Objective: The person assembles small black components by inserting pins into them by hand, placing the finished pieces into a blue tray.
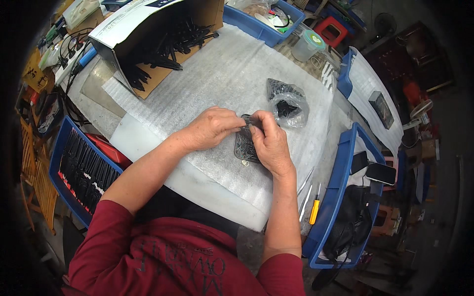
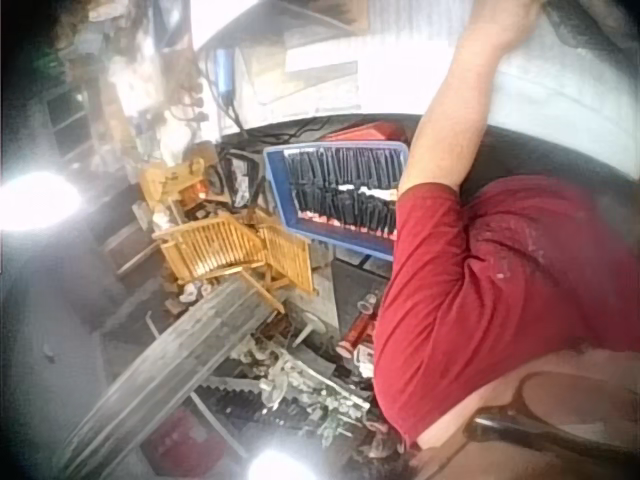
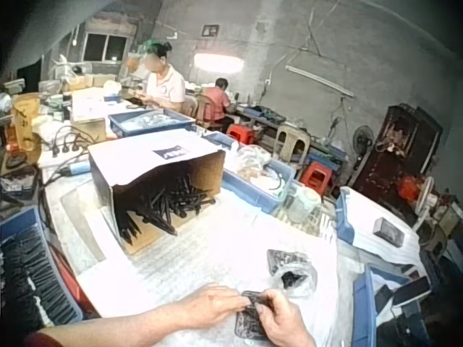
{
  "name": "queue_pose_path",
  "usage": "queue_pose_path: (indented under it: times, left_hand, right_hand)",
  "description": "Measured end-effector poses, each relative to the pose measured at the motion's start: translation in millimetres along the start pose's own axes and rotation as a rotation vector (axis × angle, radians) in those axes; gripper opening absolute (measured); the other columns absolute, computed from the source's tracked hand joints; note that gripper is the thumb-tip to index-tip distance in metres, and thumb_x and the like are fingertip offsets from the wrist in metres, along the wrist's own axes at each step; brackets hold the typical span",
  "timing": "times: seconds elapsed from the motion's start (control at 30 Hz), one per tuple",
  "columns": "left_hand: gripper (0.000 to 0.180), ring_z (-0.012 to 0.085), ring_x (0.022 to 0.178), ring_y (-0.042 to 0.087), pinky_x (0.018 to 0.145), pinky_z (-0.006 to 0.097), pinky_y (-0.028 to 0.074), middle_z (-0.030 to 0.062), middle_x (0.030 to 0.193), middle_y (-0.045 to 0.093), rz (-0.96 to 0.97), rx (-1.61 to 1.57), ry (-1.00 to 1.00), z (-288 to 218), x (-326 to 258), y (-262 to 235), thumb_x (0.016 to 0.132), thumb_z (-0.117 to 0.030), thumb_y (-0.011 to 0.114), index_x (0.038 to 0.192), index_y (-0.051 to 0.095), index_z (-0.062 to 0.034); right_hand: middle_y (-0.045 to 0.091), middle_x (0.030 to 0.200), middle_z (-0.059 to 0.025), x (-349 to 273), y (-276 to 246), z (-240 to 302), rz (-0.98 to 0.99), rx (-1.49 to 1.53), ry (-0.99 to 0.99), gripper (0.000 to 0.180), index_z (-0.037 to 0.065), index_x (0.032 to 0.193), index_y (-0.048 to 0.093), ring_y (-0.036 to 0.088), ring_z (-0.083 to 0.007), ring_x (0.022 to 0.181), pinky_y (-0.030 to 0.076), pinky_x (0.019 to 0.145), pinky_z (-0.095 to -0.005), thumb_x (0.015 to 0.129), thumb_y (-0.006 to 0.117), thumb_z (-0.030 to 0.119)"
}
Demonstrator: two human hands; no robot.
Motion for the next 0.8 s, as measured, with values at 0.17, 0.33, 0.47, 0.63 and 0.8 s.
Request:
queue_pose_path:
  times: [0.17,0.33,0.47,0.63,0.8]
  left_hand:
    - [0.014,0.0248,0.072,0.057,0.063,0.033,0.045,0.0105,0.076,0.058,-0.005,-0.132,-0.101,2,1,-1,0.076,-0.004,0.054,0.089,0.058,0.0005]
    - [0.014,0.0245,0.072,0.057,0.063,0.032,0.046,0.0112,0.077,0.058,0.003,-0.152,-0.137,3,2,-1,0.077,-0.004,0.054,0.090,0.058,0.0014]
    - [0.014,0.0246,0.071,0.057,0.063,0.032,0.045,0.0111,0.077,0.058,-0.005,-0.149,-0.108,4,1,-1,0.078,-0.004,0.053,0.090,0.058,0.0010]
    - [0.014,0.0236,0.071,0.056,0.062,0.031,0.045,0.0106,0.078,0.058,-0.013,-0.190,-0.149,4,4,-1,0.078,-0.004,0.054,0.090,0.058,0.0000]
    - [0.013,0.0222,0.070,0.056,0.062,0.030,0.044,0.0099,0.078,0.058,-0.055,-0.208,-0.179,9,1,-4,0.078,-0.004,0.054,0.090,0.058,-0.0010]
  right_hand:
    - [0.051,0.069,-0.0023,-2,0,-15,-0.096,0.389,0.165,0.014,0.000,0.092,0.049,0.045,-0.0057,0.060,0.038,0.053,-0.0211,0.080,0.053,0.004]
    - [0.047,0.061,-0.0013,0,-5,-21,-0.046,0.226,0.118,0.008,0.000,0.080,0.051,0.042,-0.0066,0.057,0.035,0.050,-0.0220,0.080,0.053,0.008]
    - [0.045,0.058,-0.0024,2,-2,-20,-0.066,0.167,0.045,0.011,-0.001,0.076,0.051,0.039,-0.0075,0.055,0.034,0.049,-0.0239,0.080,0.053,0.009]
    - [0.044,0.057,-0.0023,3,-1,-19,-0.117,0.178,0.078,0.012,0.000,0.077,0.051,0.038,-0.0077,0.054,0.034,0.049,-0.0233,0.081,0.054,0.011]
    - [0.050,0.063,0.0019,0,-20,-33,-0.360,0.436,0.190,0.014,0.000,0.080,0.055,0.043,-0.0050,0.056,0.036,0.049,-0.0189,0.085,0.052,0.013]
Point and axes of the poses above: each hand's wrist, its own x-axis towards the middle knuckle, its own y-axis out of the palm, z = x × y, the point moved 5 cm from there along x, towards the middle knuckle
